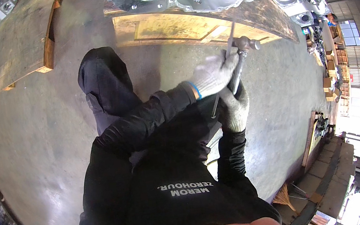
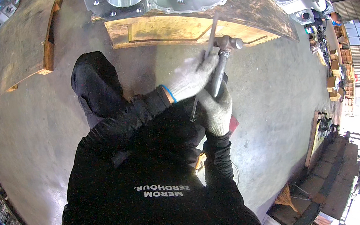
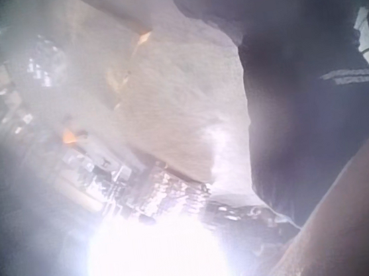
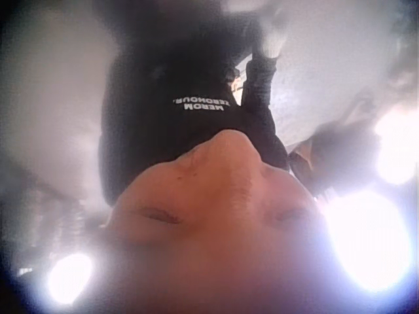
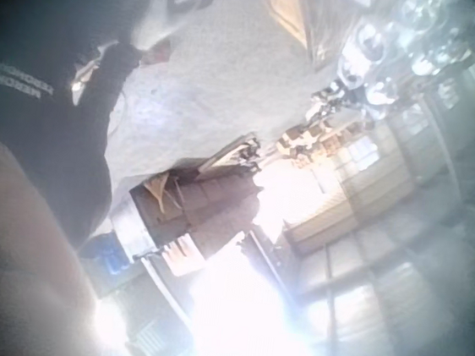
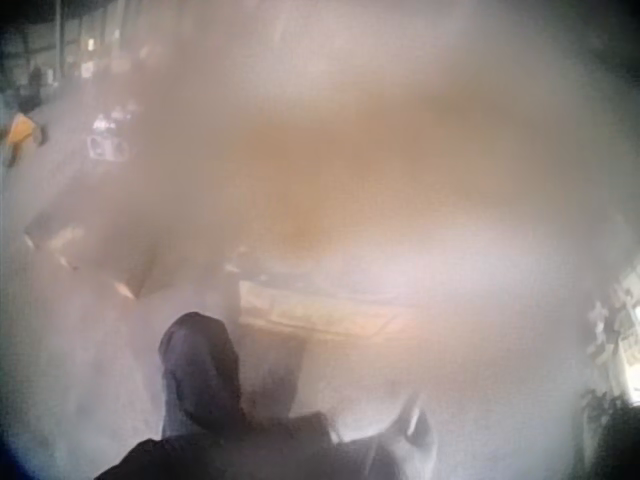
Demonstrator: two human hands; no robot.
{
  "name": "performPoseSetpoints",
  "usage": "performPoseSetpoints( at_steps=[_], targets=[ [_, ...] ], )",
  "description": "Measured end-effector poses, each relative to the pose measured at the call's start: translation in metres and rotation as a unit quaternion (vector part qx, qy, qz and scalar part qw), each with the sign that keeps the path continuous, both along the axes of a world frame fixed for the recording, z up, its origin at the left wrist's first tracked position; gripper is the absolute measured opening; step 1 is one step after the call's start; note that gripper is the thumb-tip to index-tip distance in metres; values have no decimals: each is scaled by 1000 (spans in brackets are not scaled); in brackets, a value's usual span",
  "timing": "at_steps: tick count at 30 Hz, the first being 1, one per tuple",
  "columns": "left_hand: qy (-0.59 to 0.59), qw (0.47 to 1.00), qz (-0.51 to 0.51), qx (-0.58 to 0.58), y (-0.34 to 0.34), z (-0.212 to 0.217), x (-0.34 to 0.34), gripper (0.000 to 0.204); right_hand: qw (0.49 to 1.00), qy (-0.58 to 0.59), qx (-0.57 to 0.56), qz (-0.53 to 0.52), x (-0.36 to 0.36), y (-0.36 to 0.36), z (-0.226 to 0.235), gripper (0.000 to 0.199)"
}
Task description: The person deburrs and smooths the edges of a large aluminum casting using a metal file and a hammer. The person repeatedly files edges and taps the part with a hammer while rotating it on a wooden pallet.
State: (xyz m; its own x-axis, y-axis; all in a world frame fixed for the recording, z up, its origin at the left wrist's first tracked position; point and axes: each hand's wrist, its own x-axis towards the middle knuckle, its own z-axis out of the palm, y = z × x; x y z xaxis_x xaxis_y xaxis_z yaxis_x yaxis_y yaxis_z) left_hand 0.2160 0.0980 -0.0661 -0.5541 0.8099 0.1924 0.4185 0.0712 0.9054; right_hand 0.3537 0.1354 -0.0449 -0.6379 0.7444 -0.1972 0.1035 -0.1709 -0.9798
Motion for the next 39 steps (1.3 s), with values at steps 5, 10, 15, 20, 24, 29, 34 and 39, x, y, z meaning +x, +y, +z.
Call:
performPoseSetpoints(
  at_steps=[5, 10, 15, 20, 24, 29, 34, 39],
  targets=[
    [11, 996, 17, 82, 15, -7, -57, 43, 996, -35, 73, -33, -12, -6, 0, 43],
    [203, 968, 6, 146, 27, 1, -103, 25, 982, 13, 170, -83, 1, -11, -6, 49],
    [-57, 983, -38, 171, 18, 24, -118, 26, 943, 60, 316, -82, 20, 0, -25, 30],
    [-473, 865, -89, 142, 19, 40, -126, 35, 918, -21, 386, -90, 39, 7, -41, 29],
    [-596, 755, -197, 191, 26, 41, -135, 35, 884, -114, 450, -63, 43, -2, -37, 39],
    [-603, 713, -246, 259, 44, 41, -147, 31, 886, -71, 458, 23, 21, -11, -18, 45],
    [-562, 762, -227, 229, 41, 41, -151, 30, 801, 56, 572, 166, -2, -22, 15, 56],
    [-580, 762, -233, 171, 32, 50, -152, 37, 649, 169, 682, 290, -37, -41, 59, 50]
  ],
)
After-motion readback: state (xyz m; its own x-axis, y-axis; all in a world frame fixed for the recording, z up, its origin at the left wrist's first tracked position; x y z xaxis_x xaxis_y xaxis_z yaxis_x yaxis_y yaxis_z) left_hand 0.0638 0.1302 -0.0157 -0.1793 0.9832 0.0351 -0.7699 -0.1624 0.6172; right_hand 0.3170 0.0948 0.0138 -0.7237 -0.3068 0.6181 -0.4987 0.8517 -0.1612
